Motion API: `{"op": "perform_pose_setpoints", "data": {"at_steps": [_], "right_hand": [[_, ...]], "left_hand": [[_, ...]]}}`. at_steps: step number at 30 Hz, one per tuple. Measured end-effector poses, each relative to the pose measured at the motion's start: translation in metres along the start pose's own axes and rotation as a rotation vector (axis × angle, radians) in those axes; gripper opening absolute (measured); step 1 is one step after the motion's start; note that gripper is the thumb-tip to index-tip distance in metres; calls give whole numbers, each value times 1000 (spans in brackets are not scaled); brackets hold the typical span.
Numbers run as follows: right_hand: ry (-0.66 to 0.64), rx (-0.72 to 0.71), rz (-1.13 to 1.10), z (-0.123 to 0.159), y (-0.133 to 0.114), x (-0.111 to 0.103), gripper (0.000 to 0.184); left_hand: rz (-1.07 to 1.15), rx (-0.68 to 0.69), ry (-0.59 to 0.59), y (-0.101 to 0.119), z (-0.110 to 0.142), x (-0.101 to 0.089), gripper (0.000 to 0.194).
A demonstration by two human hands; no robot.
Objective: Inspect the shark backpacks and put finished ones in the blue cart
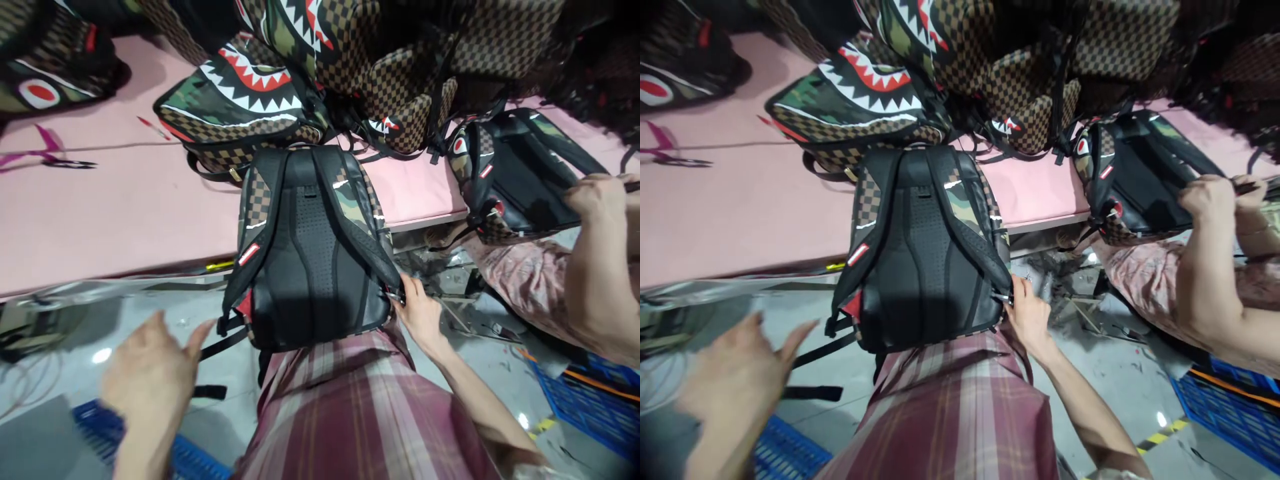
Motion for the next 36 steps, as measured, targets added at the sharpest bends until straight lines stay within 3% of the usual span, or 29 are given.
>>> {"op": "perform_pose_setpoints", "data": {"at_steps": [2, 4, 7, 11, 14, 16, 19, 20, 21, 23, 24, 25, 29, 36], "right_hand": [[51, 123, -279, -21, 17, 0, 39], [60, 228, -733, -44, 38, 0, 34], [-93, 298, -1386, -73, 44, 2, 28], [-223, 346, -1786, -88, 28, 9, 23], [-219, 384, -1847, -92, 23, 15, 26], [-231, 399, -1822, -93, 24, 16, 26], [-277, 424, -1734, -87, 28, 11, 25], [-295, 434, -1699, -83, 30, 10, 25], [-297, 447, -1663, -79, 33, 10, 25], [-293, 470, -1594, -74, 42, 13, 27], [-292, 465, -1564, -74, 46, 16, 28], [-273, 457, -1545, -75, 50, 19, 29], [-260, 501, -1523, -76, 54, 29, 30], [-231, 468, -1493, -71, 43, 23, 32]], "left_hand": [[115, 29, -97, 21, -8, 19, 73], [278, 22, -238, 31, -16, 41, 62], [512, -65, -305, 21, -25, 60, 61], [626, -155, -395, 4, -25, 74, 57], [555, -293, -364, -2, -23, 71, 37], [699, -419, -202, -4, -26, 55, 26], [1389, -578, 137, 7, -30, 20, 15], [1675, -607, 173, 17, -32, 12, 19], [1873, -674, 152, 29, -33, 8, 26], [2137, -719, -167, 62, -40, 7, 34], [2213, -726, -288, 74, -45, 7, 36], [2270, -715, -333, 79, -51, 8, 38], [2408, -587, -390, 79, -65, 13, 43], [2393, -467, -461, 70, -57, 15, 41]]}}
Point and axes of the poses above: each hand's wrist, its own z-axis away from the middle knuckle, its own x-axis out of the palm, y = z × x, the point moved 6 cm from there along -z, towards the middle knuckle, and after that the axes turned 13 degrees about z, right-handed, at the moved point
